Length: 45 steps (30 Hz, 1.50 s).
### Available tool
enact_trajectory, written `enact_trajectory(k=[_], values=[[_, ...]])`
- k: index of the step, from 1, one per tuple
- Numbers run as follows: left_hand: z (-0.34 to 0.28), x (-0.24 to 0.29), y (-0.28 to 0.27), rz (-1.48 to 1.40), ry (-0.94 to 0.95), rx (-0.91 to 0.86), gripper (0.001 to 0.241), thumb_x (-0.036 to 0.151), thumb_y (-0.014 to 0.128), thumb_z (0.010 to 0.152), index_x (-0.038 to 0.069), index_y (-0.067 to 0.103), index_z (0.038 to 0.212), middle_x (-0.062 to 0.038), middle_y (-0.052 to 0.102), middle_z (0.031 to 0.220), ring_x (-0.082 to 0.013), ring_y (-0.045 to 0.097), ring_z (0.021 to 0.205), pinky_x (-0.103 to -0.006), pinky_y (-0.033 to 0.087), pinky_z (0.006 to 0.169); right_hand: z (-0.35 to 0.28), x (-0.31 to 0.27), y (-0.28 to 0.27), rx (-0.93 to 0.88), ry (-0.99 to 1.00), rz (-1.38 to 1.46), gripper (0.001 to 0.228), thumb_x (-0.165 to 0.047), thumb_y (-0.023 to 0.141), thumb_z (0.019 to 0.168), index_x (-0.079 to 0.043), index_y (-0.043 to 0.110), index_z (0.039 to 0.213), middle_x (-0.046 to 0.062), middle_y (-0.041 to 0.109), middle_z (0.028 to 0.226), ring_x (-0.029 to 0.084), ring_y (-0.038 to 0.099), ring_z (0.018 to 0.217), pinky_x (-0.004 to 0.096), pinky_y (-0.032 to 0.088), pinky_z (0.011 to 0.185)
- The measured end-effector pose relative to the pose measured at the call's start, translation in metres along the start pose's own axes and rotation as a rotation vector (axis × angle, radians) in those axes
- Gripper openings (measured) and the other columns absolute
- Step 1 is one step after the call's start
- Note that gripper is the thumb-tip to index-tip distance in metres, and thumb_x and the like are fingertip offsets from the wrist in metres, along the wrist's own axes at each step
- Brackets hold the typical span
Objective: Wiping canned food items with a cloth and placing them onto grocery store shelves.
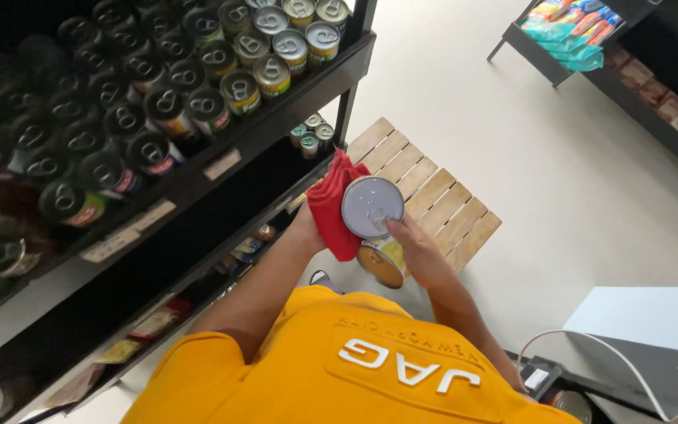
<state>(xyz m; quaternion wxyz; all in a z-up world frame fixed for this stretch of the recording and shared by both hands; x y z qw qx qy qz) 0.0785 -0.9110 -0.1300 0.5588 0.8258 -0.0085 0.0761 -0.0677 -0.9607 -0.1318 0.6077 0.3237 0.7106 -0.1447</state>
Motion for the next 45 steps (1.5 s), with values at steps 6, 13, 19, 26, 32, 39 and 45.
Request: enact_trajectory(k=[6, 13, 19, 26, 32, 39, 45], values=[[0.070, 0.019, -0.033, 0.048, 0.092, 0.000, 0.065, 0.060, 0.067, 0.090, 0.009, 0.067, 0.130, -0.018, 0.067, 0.132, -0.0342, 0.065, 0.122, -0.0510, 0.046, 0.114, 0.050, -0.028, -0.032, -0.031, -0.009, -0.036, 0.061, -0.034, 0.057, 0.102, -0.010, 0.041, 0.155, 0.014, 0.049, 0.153, 0.025, 0.044, 0.140, 0.050, 0.031, 0.118], [0.078, 0.030, 0.001, 0.679, 0.433, 0.118, 0.097, -0.007, 0.095, 0.057, 0.010, 0.051, 0.142, -0.011, 0.068, 0.128, -0.0239, 0.063, 0.119, -0.0405, 0.054, 0.104, 0.103, -0.027, -0.044, -0.230, 0.004, -0.063, 0.056, -0.027, 0.063, 0.100, -0.007, 0.045, 0.150, 0.008, 0.053, 0.140, 0.017, 0.045, 0.129, 0.045, 0.034, 0.116], [0.059, 0.041, -0.008, 1.465, 0.549, 0.723, 0.071, 0.072, 0.076, 0.076, 0.019, 0.070, 0.122, -0.007, 0.075, 0.114, -0.0274, 0.068, 0.117, -0.0415, 0.051, 0.102, 0.130, 0.003, -0.068, -0.403, 0.099, -0.187, 0.050, -0.031, 0.062, 0.103, -0.004, 0.050, 0.143, 0.014, 0.056, 0.136, 0.019, 0.047, 0.126, 0.047, 0.037, 0.113], [0.040, 0.021, -0.053, 1.723, 0.095, 0.949, 0.096, 0.087, 0.022, 0.090, 0.004, 0.068, 0.106, -0.025, 0.071, 0.112, -0.0406, 0.065, 0.117, -0.0513, 0.047, 0.104, 0.147, 0.016, -0.102, -0.383, 0.345, -0.211, 0.056, -0.040, 0.056, 0.105, -0.006, 0.047, 0.149, 0.019, 0.048, 0.150, 0.030, 0.037, 0.144, 0.049, 0.022, 0.123], [0.053, -0.009, -0.114, 1.407, 0.126, 0.773, 0.077, 0.072, 0.044, 0.084, 0.017, 0.057, 0.137, -0.020, 0.071, 0.114, -0.0414, 0.064, 0.114, -0.0523, 0.044, 0.103, 0.173, 0.038, -0.114, -0.480, 0.391, -0.341, 0.059, -0.038, 0.059, 0.104, -0.009, 0.043, 0.153, 0.022, 0.041, 0.158, 0.038, 0.028, 0.152, 0.053, 0.017, 0.125], [0.094, -0.006, -0.140, 1.094, 0.456, 0.665, 0.082, 0.076, 0.064, 0.090, 0.021, 0.055, 0.150, -0.014, 0.057, 0.147, -0.0277, 0.066, 0.117, -0.0453, 0.050, 0.099, 0.216, 0.090, -0.126, -0.524, 0.521, -0.434, 0.046, -0.048, 0.067, 0.097, -0.017, 0.062, 0.131, 0.012, 0.061, 0.130, 0.030, 0.059, 0.125, 0.048, 0.055, 0.097], [0.128, 0.006, -0.176, 0.718, 0.515, 0.709, 0.067, 0.053, 0.083, 0.087, 0.015, 0.063, 0.139, -0.012, 0.071, 0.121, -0.0271, 0.071, 0.108, -0.0403, 0.056, 0.097, 0.241, 0.125, -0.102, -0.610, 0.520, -0.352, 0.037, -0.043, 0.069, 0.098, -0.028, 0.063, 0.132, 0.011, 0.065, 0.128, 0.027, 0.065, 0.116, 0.049, 0.059, 0.092]])
Point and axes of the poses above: each hand's wrist, its own z-axis towards the middle knuckle, its own y-axis out of the palm, x = y × z, the point moved 7 cm from there along z, towards the middle knuckle
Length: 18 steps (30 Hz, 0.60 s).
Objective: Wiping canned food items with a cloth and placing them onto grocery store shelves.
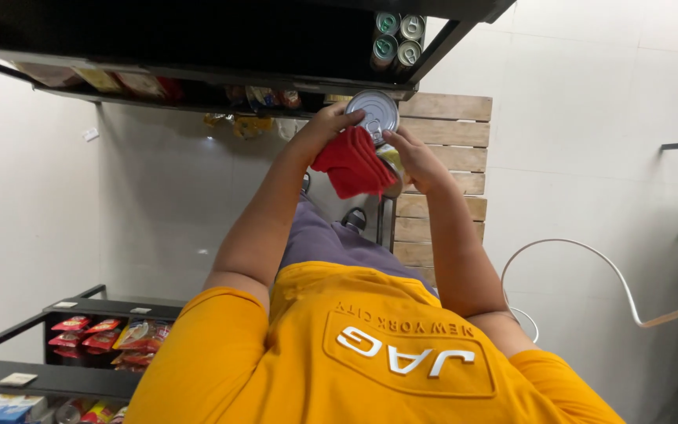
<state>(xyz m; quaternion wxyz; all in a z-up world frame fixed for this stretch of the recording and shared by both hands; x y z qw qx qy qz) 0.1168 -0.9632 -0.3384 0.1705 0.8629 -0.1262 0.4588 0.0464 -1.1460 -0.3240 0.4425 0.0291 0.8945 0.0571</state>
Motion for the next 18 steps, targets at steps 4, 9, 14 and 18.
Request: enact_trajectory(k=[4, 9, 14, 18], values=[[0.050, -0.021, -0.031, -0.101, -0.009, 0.080, 0.058, 0.045, 0.084, 0.090, 0.017, 0.063, 0.137, -0.011, 0.074, 0.118, -0.0225, 0.074, 0.102, -0.0354, 0.062, 0.089, 0.012, 0.016, 0.006, 0.050, 0.048, 0.143, 0.039, -0.050, 0.066, 0.097, -0.029, 0.066, 0.130, 0.013, 0.067, 0.129, 0.028, 0.067, 0.115, 0.046, 0.059, 0.096], [0.162, -0.035, -0.101, 0.622, -0.117, 0.393, 0.066, 0.072, 0.063, 0.091, 0.019, 0.066, 0.130, -0.004, 0.072, 0.124, -0.0227, 0.067, 0.120, -0.0410, 0.050, 0.105, 0.040, 0.070, -0.043, 0.170, 0.216, 0.446, 0.048, -0.059, 0.068, 0.087, -0.022, 0.075, 0.118, 0.015, 0.075, 0.097, 0.029, 0.076, 0.078, 0.043, 0.066, 0.064], [0.275, -0.046, -0.152, 0.695, -0.091, 0.503, 0.056, 0.050, 0.071, 0.089, 0.005, 0.069, 0.124, -0.015, 0.072, 0.123, -0.0309, 0.066, 0.122, -0.0463, 0.052, 0.104, 0.035, 0.057, -0.047, 0.113, 0.161, 0.818, 0.051, -0.047, 0.063, 0.084, -0.010, 0.072, 0.119, 0.019, 0.070, 0.117, 0.036, 0.069, 0.102, 0.055, 0.057, 0.081], [0.305, -0.005, -0.154, 0.693, -0.068, 0.537, 0.052, 0.047, 0.073, 0.088, 0.009, 0.071, 0.122, -0.011, 0.072, 0.123, -0.0284, 0.065, 0.122, -0.0440, 0.051, 0.104, 0.044, 0.079, -0.042, -0.158, 0.119, 1.139, 0.056, -0.042, 0.056, 0.079, -0.008, 0.071, 0.122, 0.023, 0.064, 0.137, 0.048, 0.063, 0.119, 0.081, 0.046, 0.090]])
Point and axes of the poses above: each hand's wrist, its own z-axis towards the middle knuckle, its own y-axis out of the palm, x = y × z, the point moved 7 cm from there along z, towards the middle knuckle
